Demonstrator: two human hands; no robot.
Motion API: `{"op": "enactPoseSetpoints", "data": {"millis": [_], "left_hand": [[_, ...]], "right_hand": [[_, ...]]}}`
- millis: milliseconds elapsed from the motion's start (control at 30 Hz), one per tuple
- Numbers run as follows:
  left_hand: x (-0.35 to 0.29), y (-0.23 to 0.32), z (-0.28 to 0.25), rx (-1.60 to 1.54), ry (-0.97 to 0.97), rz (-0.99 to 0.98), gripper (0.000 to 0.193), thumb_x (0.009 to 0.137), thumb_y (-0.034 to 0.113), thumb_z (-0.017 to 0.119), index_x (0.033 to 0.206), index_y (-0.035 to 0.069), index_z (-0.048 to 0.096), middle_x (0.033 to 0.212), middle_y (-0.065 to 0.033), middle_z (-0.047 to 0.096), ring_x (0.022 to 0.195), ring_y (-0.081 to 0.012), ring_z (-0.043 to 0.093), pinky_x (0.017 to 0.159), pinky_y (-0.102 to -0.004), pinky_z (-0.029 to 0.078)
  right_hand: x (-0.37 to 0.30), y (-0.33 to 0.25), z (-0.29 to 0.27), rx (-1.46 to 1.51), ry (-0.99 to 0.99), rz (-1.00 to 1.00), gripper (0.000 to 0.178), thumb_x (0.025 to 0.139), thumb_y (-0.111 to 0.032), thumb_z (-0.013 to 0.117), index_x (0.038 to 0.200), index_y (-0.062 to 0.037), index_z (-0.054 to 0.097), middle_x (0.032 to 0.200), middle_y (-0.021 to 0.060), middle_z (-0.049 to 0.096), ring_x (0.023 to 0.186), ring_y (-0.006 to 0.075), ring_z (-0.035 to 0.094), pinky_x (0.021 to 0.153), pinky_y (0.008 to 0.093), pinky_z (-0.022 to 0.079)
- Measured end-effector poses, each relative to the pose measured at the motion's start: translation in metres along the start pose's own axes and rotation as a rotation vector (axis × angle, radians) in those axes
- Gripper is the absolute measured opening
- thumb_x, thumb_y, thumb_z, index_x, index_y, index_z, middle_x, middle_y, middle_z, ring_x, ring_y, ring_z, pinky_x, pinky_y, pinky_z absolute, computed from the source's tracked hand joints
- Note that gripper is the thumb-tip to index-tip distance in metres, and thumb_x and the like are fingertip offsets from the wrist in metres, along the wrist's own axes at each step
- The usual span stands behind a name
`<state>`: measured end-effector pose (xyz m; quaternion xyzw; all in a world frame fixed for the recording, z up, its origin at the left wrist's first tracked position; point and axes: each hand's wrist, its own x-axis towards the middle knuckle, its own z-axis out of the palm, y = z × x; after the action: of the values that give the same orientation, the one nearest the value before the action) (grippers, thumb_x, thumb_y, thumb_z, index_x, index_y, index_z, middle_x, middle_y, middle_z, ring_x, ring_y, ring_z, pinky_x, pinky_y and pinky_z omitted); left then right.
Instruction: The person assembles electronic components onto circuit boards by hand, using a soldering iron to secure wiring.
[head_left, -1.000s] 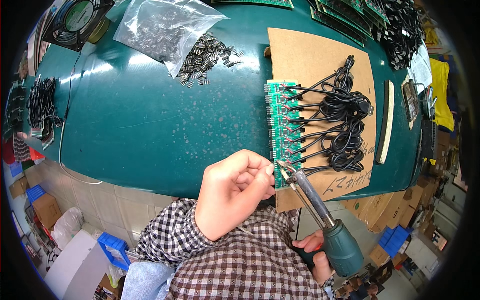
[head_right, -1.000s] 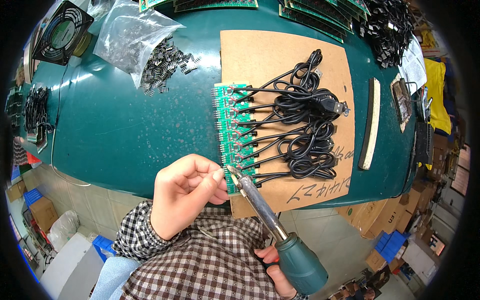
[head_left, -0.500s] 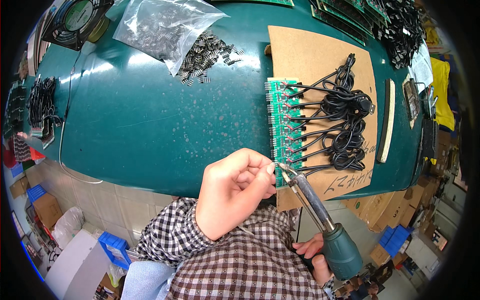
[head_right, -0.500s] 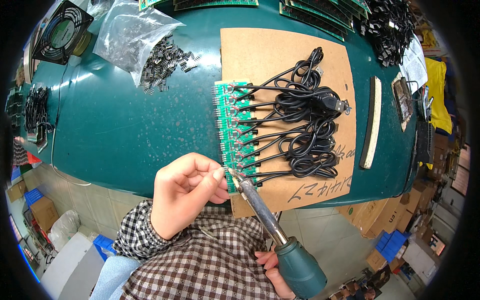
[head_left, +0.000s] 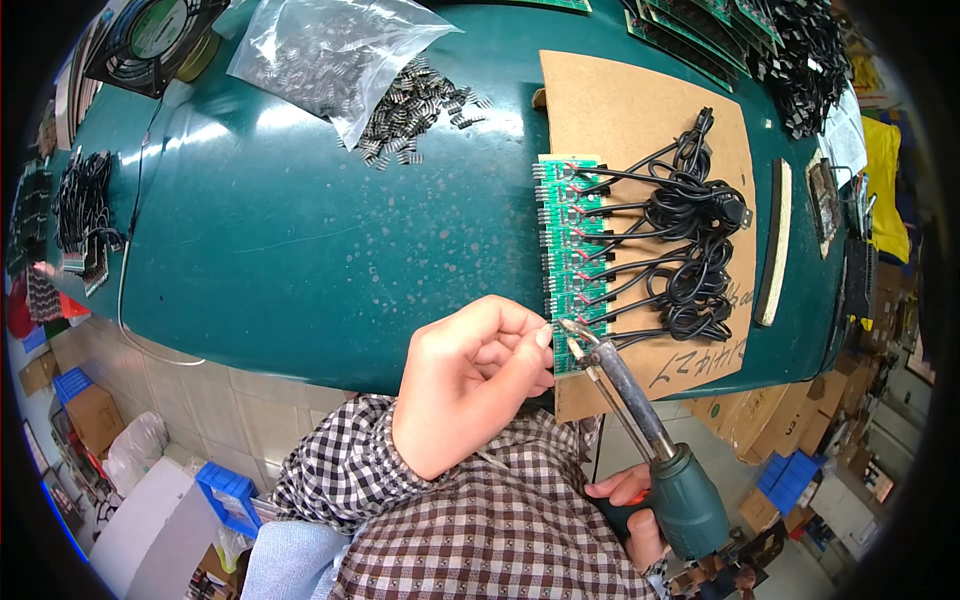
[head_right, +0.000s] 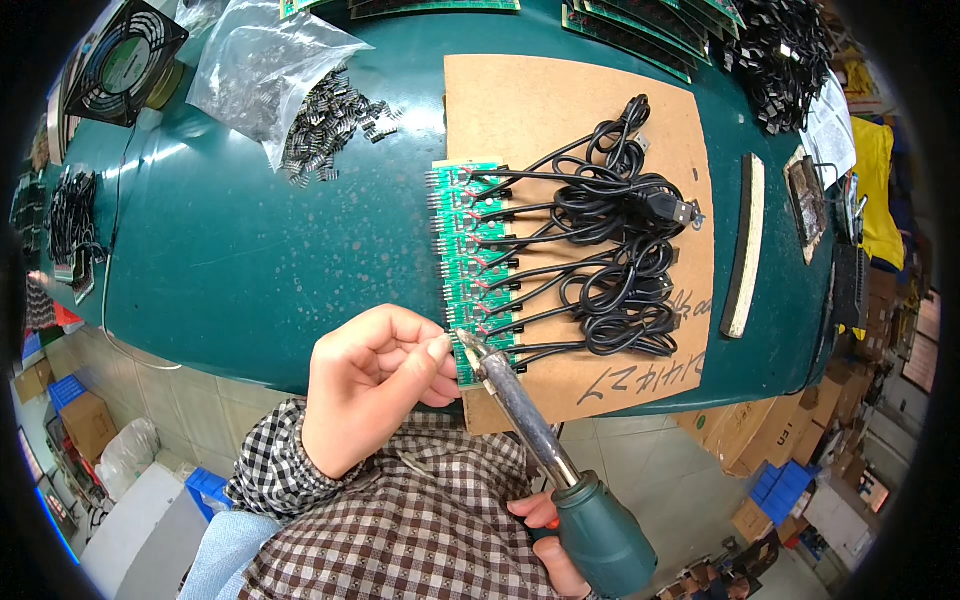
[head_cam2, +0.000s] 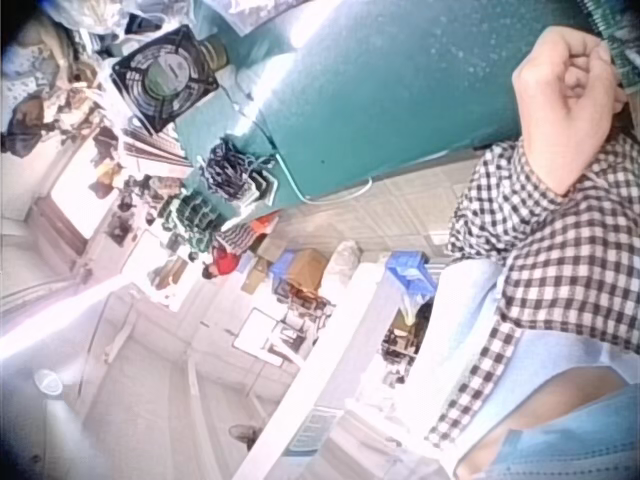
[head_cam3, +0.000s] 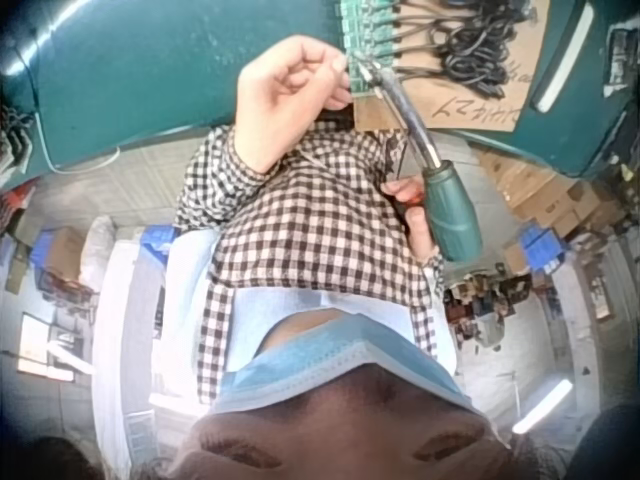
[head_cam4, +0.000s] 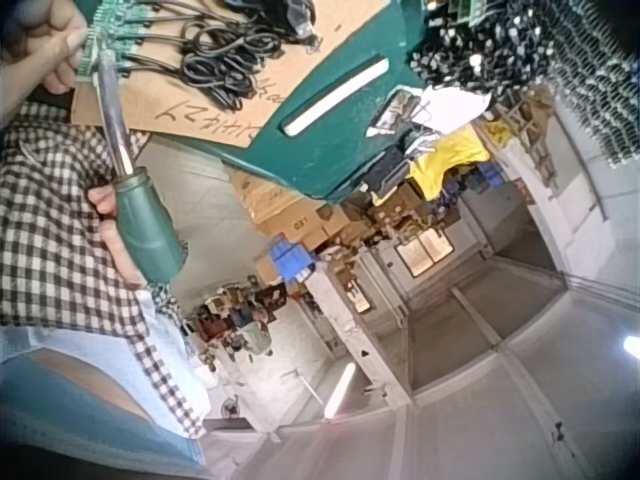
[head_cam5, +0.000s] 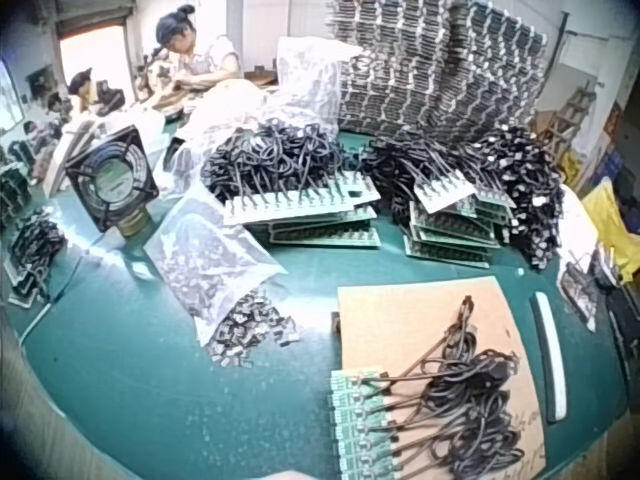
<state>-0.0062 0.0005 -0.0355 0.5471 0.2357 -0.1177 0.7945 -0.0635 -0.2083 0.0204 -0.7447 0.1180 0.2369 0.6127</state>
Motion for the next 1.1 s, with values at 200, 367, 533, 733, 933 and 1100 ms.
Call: {"op": "enactPoseSetpoints", "data": {"millis": [200, 367, 533, 733, 933, 1100], "left_hand": [[0.000, -0.002, 0.001, 0.002, 0.006, 0.015, 0.008, 0.083, 0.002, 0.053, 0.086, -0.006, 0.053, 0.074, -0.0074, 0.060, 0.066, -0.0088, 0.060, 0.059, -0.0198, 0.051], [0.000, -0.001, 0.001, 0.010, 0.005, 0.012, 0.008, 0.083, 0.002, 0.053, 0.085, -0.006, 0.053, 0.074, -0.0069, 0.060, 0.066, -0.0082, 0.060, 0.059, -0.0195, 0.051], [0.000, -0.001, 0.000, 0.015, 0.001, 0.023, 0.009, 0.083, 0.003, 0.053, 0.086, -0.006, 0.053, 0.075, -0.0068, 0.060, 0.066, -0.0076, 0.060, 0.059, -0.0190, 0.051], [0.000, -0.001, 0.001, -0.005, 0.005, 0.007, 0.009, 0.083, 0.002, 0.053, 0.086, -0.006, 0.053, 0.075, -0.0068, 0.060, 0.067, -0.0077, 0.060, 0.059, -0.0190, 0.051], [0.000, -0.001, 0.000, 0.001, 0.009, 0.008, 0.008, 0.083, 0.002, 0.053, 0.086, -0.006, 0.053, 0.074, -0.0067, 0.060, 0.067, -0.0083, 0.060, 0.059, -0.0192, 0.051], [0.000, -0.003, 0.001, 0.017, 0.011, 0.018, 0.008, 0.083, 0.002, 0.053, 0.086, -0.006, 0.053, 0.073, -0.0067, 0.059, 0.066, -0.0084, 0.060, 0.059, -0.0194, 0.051]], "right_hand": [[0.000, 0.003, 0.003, 0.082, 0.025, -0.032, 0.051, 0.079, -0.037, 0.059, 0.100, 0.0065, 0.042, 0.072, 0.0113, 0.050, 0.070, 0.0225, 0.056, 0.071, 0.0438, 0.051], [-0.005, 0.011, -0.007, 0.105, -0.047, -0.018, 0.049, 0.081, -0.032, 0.058, 0.107, 0.0050, 0.039, 0.071, 0.0079, 0.049, 0.068, 0.0213, 0.055, 0.072, 0.0464, 0.051], [-0.005, 0.008, -0.005, 0.079, -0.028, -0.004, 0.046, 0.081, -0.034, 0.058, 0.101, 0.0041, 0.043, 0.071, 0.0074, 0.049, 0.069, 0.0211, 0.055, 0.073, 0.0464, 0.051], [-0.002, 0.000, -0.006, 0.017, -0.091, 0.080, 0.043, 0.079, -0.041, 0.059, 0.081, 0.0006, 0.047, 0.070, 0.0076, 0.047, 0.069, 0.0211, 0.056, 0.074, 0.0464, 0.051], [-0.004, -0.003, -0.002, 0.022, -0.039, 0.068, 0.042, 0.079, -0.041, 0.058, 0.074, -0.0005, 0.048, 0.070, 0.0082, 0.047, 0.070, 0.0221, 0.057, 0.074, 0.0466, 0.050], [-0.006, 0.000, -0.002, 0.023, -0.024, 0.053, 0.043, 0.079, -0.041, 0.059, 0.075, 0.0000, 0.047, 0.071, 0.0102, 0.049, 0.068, 0.0220, 0.056, 0.072, 0.0460, 0.051]]}}
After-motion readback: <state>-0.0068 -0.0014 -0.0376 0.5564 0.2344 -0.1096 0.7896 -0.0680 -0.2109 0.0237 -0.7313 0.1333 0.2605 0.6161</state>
